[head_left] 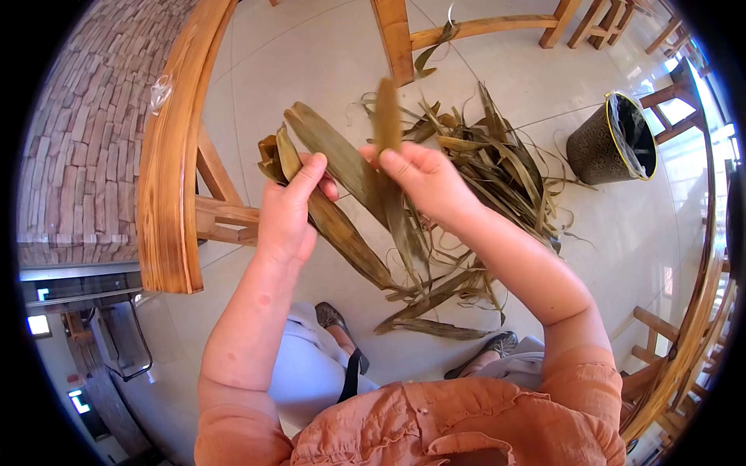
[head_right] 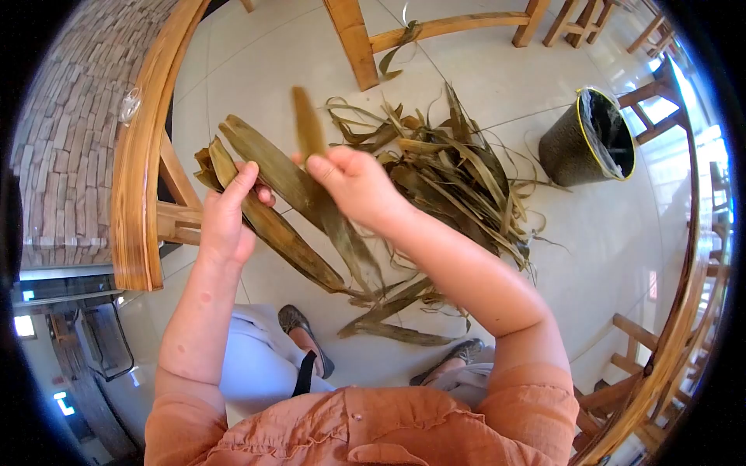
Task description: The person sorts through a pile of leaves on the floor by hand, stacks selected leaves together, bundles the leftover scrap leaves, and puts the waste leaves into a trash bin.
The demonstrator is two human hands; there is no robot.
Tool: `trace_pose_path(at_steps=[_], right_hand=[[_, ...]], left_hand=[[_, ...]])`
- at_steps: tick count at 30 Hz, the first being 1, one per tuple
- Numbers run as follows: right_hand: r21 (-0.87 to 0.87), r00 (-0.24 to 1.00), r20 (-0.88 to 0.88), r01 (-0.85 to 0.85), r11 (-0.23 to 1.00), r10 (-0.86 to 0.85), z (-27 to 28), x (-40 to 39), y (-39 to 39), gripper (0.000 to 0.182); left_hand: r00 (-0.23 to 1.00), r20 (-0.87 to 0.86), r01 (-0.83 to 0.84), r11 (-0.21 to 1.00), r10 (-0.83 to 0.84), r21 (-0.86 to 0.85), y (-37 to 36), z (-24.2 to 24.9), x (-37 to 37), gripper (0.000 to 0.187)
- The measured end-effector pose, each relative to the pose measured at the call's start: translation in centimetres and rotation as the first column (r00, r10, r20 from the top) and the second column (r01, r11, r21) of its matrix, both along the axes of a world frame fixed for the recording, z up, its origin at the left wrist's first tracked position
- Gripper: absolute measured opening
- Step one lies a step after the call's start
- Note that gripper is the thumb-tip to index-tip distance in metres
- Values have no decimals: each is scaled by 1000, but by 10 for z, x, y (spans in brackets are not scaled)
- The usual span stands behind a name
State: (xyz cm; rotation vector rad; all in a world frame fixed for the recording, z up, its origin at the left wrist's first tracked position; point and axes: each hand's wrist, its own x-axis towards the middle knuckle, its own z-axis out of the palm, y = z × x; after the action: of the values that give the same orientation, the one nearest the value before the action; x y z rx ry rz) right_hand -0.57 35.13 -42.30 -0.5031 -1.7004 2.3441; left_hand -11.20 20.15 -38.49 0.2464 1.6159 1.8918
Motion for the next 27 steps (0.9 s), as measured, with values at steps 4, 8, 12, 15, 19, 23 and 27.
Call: trace_pose_path(at_steps=[4,8,12,15,19,23,27], right_hand=[[-47,969,-36,242,969,-244,-4,0,25,20],[-171,944,-158,264,949,-291,5,8,45,14],[134,981,-154,141,981,-120,24,12,22,13],[154,984,-163,96,983,-70,16,3,-3,14],[210,985,-131,140,968,-114,11,-5,-9,25],[285,985,-116,153,946,-125,14,-2,-11,28],[531,980,-133,197,824,-148,3,-4,-11,25]], left_hand=[[993,2,-116,993,116,29,-3,2,-12,13],[980,30,-196,980,196,28,-5,4,-21,14],[985,63,-159,987,159,-4,-3,1,-16,14],[996,57,-65,998,64,21,2,1,-2,14],[1000,16,14,999,-14,49,4,-2,7,14],[999,28,19,999,-21,51,5,-1,9,13],[997,14,70,994,-72,79,5,-4,11,17]])
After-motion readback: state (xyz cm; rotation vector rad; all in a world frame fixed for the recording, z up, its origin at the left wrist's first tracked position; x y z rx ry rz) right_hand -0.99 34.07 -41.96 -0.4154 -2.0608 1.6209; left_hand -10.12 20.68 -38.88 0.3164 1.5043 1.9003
